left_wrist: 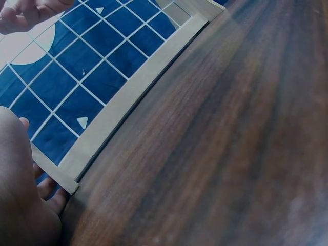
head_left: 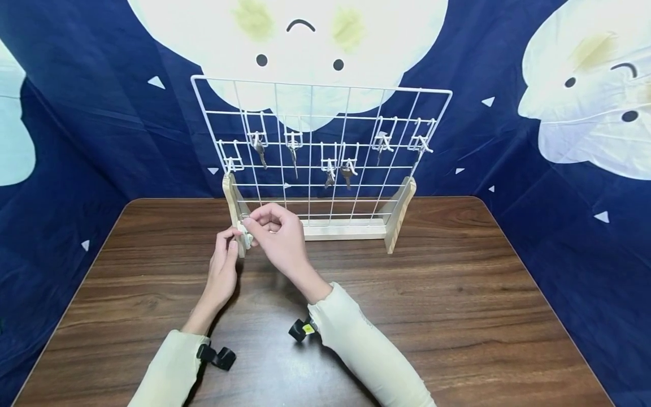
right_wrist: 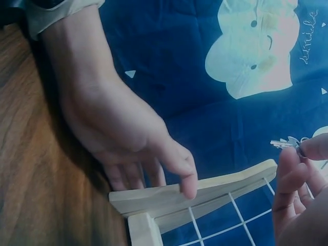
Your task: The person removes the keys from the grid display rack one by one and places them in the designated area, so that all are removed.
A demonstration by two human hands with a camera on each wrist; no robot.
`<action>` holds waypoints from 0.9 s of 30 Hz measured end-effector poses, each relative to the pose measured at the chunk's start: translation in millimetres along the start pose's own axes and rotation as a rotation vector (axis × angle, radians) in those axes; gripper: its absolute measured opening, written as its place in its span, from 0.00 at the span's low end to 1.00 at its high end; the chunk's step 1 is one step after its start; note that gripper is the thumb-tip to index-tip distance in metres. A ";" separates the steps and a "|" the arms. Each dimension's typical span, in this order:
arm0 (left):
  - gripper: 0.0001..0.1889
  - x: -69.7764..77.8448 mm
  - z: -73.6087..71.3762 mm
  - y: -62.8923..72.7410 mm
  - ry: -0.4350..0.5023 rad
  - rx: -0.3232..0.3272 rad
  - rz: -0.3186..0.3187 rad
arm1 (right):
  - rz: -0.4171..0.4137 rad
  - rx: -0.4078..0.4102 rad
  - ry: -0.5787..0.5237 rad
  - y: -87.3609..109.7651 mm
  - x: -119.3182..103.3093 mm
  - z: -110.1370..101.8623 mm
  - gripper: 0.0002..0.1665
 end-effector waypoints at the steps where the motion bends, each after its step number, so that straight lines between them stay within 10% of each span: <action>1: 0.22 0.1 0.3 0.0 -0.009 0.001 -0.001 | 0.007 0.000 -0.001 0.8 1.4 -0.8 0.06; 27: 0.19 -3.6 -0.8 -0.2 0.006 -0.014 0.020 | 0.077 -0.100 0.074 30.9 35.2 -14.0 0.03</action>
Point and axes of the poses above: each hand's wrist, its own y-axis away from the middle knuckle, its own z-axis out of the palm, x = y × z, the point moved 4 cm from there along -y, towards the middle knuckle, and after that the axes turned 15 degrees about y, right-handed, at the moved point
